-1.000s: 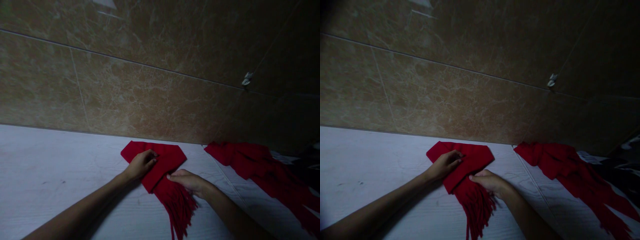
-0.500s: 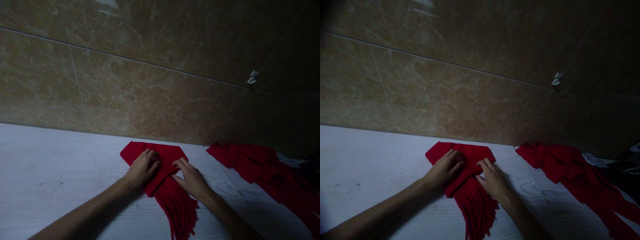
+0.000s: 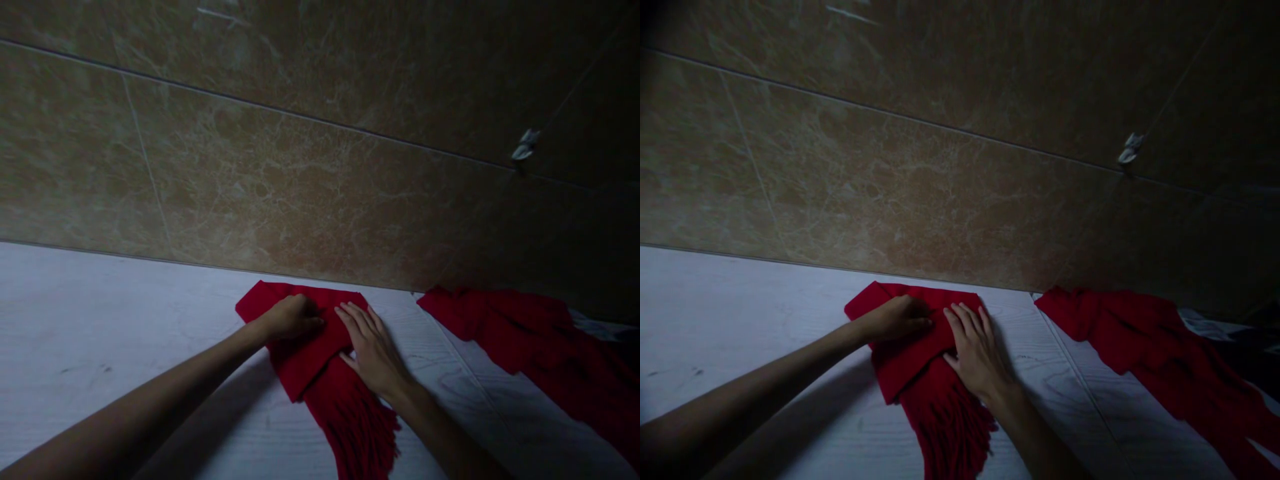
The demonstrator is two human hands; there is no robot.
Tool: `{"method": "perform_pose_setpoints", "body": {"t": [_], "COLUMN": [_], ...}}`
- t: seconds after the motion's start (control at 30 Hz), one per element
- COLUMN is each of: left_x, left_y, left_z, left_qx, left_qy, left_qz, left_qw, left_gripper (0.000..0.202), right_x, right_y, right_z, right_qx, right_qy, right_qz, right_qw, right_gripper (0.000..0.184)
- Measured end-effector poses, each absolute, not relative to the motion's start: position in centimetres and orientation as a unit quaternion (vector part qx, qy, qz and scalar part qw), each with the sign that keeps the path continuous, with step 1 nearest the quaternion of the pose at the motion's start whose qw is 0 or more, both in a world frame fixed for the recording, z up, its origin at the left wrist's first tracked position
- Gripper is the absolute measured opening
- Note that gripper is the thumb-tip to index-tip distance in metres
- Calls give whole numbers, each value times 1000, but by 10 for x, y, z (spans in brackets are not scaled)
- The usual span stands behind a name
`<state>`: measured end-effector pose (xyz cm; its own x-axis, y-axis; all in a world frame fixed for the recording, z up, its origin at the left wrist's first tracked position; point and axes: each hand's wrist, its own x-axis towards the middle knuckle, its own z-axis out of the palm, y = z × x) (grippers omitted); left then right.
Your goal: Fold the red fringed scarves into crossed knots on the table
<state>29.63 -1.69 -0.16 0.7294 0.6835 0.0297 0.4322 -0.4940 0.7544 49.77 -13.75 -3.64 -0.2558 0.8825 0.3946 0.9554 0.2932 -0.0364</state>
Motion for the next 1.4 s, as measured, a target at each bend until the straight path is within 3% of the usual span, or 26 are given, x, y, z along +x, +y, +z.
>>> {"method": "perform_pose_setpoints", "body": {"t": [0.1,0.3,0.43,0.57,0.67,0.9,1.13,1.4], "left_x": [302,304,299,284,270,258,255,227], "left_y": [-20,-31,-35,-35,-34,-32,-45,-34], "left_z": [1,0,-3,3,11,3,-7,-7], "left_qx": [827,607,524,558,628,704,647,665], "left_qy": [317,326,291,315,321,358,334,330], "left_qz": [174,208,177,144,114,181,182,197], "left_qw": [430,694,781,754,699,587,661,640], "left_gripper": [27,34,38,47,49,47,46,44], "right_x": [499,500,501,512,526,545,538,561], "right_y": [-134,-128,-123,-119,-119,-123,-118,-118], "right_z": [-38,-35,-38,-38,-35,-36,-49,-55], "right_qx": [-592,-619,-632,-624,-620,-613,-682,-649], "right_qy": [-781,-759,-746,-751,-757,-761,-712,-741], "right_qz": [-125,-123,-134,-150,-149,-155,-51,-94], "right_qw": [156,159,158,153,141,144,159,148], "right_gripper": [86,88,88,92,84,73,85,89]}}
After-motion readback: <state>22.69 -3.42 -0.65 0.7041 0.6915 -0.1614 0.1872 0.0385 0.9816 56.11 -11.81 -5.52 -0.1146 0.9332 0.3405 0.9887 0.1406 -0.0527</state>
